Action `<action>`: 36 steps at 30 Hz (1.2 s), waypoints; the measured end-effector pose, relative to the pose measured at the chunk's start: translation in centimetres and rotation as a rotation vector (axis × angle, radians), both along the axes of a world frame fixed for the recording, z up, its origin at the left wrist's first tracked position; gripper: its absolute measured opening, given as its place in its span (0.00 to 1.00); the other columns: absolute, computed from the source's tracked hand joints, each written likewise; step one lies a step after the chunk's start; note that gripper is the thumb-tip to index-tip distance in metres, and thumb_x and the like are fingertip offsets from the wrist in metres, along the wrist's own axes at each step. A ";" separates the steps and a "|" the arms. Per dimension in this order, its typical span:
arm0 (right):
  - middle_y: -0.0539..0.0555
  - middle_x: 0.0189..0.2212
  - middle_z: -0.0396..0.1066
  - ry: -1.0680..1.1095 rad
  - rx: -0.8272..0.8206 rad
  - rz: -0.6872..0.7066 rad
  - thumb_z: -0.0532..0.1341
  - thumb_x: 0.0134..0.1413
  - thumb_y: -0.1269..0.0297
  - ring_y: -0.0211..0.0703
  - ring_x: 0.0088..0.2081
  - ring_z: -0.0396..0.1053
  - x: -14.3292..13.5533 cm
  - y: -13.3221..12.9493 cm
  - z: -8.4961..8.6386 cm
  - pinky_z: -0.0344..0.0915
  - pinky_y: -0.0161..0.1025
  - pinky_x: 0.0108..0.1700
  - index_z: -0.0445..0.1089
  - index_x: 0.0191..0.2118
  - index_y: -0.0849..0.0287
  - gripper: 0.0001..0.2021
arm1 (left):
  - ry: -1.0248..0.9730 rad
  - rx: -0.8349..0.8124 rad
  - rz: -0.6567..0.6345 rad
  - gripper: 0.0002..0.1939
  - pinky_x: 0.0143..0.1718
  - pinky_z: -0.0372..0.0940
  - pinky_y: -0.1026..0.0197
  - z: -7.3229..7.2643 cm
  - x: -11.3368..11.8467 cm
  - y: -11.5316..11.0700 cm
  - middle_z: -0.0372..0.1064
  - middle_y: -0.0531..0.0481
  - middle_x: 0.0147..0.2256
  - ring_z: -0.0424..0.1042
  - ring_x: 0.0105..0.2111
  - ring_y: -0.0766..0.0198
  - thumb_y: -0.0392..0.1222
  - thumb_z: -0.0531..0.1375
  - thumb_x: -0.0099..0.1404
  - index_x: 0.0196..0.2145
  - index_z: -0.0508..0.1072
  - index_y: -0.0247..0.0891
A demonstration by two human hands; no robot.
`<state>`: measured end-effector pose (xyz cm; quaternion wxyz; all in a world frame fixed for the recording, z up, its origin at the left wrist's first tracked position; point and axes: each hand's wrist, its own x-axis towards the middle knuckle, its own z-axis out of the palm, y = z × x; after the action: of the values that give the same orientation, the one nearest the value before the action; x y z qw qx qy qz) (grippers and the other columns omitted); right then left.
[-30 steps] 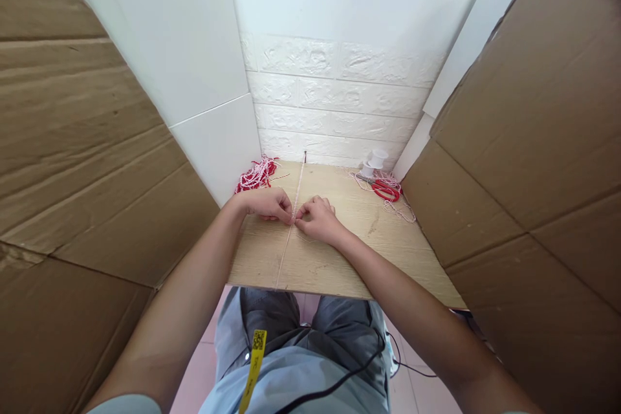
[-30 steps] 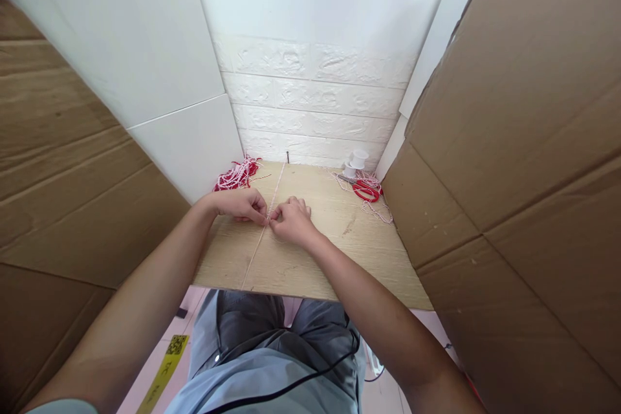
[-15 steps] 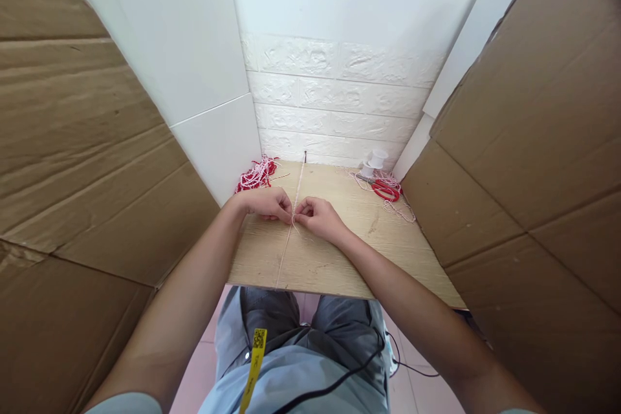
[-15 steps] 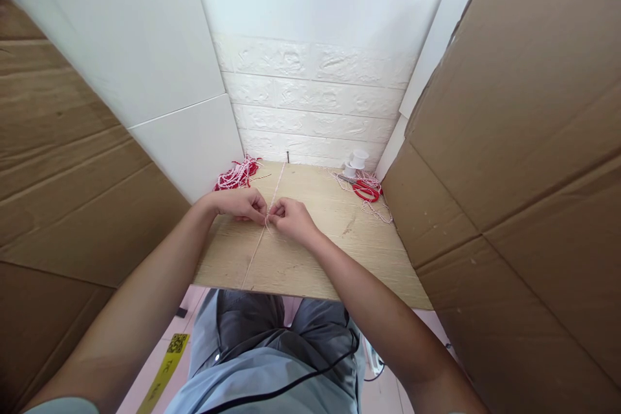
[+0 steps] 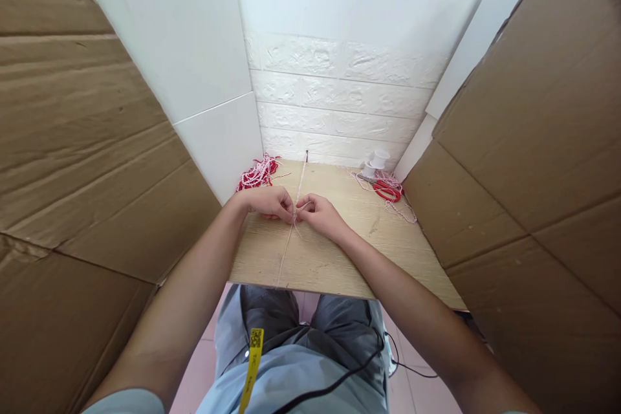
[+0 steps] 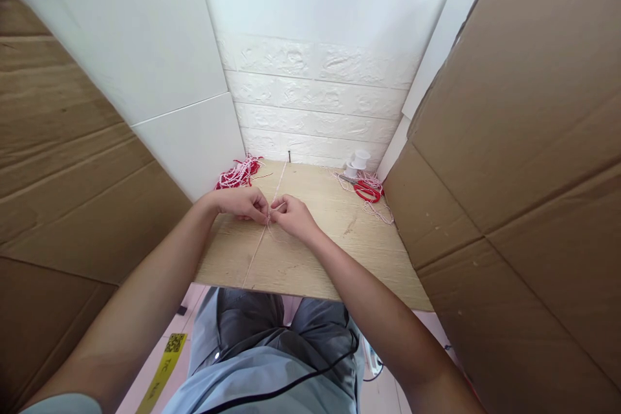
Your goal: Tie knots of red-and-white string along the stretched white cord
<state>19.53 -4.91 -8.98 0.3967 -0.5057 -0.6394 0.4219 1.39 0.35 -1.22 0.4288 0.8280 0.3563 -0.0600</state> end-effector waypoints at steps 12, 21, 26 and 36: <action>0.47 0.24 0.72 0.031 -0.022 0.076 0.64 0.45 0.71 0.38 0.28 0.70 0.2 -0.3 0.3 0.60 0.31 0.29 0.68 0.40 0.59 0.13 | 0.032 0.006 -0.003 0.19 0.19 0.51 0.65 0.5 0.2 -0.4 0.62 0.54 0.17 0.58 0.17 0.70 0.55 0.67 0.52 0.28 0.78 0.34; 0.47 0.30 0.73 0.129 -0.056 0.229 0.64 0.42 0.74 0.38 0.30 0.69 0.5 -0.8 0.7 0.63 0.33 0.33 0.62 0.48 0.58 0.24 | -0.024 -0.017 0.006 0.18 0.18 0.50 0.65 -0.1 -0.2 0.2 0.61 0.54 0.16 0.59 0.17 0.70 0.54 0.67 0.52 0.28 0.79 0.34; 0.45 0.28 0.70 0.037 -0.004 0.205 0.63 0.43 0.73 0.37 0.28 0.67 0.2 -1.3 1.0 0.60 0.32 0.31 0.59 0.51 0.56 0.26 | -0.020 -0.004 0.004 0.19 0.18 0.51 0.65 0.0 -0.2 0.1 0.63 0.54 0.17 0.59 0.17 0.70 0.55 0.67 0.52 0.28 0.78 0.34; 0.42 0.25 0.67 -0.033 -0.003 0.224 0.63 0.47 0.69 0.37 0.27 0.65 0.5 -1.1 1.0 0.58 0.32 0.31 0.56 0.56 0.54 0.29 | -0.026 -0.017 -0.016 0.20 0.18 0.50 0.66 -0.2 -0.3 0.3 0.61 0.54 0.17 0.59 0.18 0.69 0.56 0.67 0.52 0.29 0.78 0.34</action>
<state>20.05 -5.99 -7.97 0.3358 -0.4386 -0.6977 0.4561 1.11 0.67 -1.40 0.4401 0.8278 0.3433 -0.0557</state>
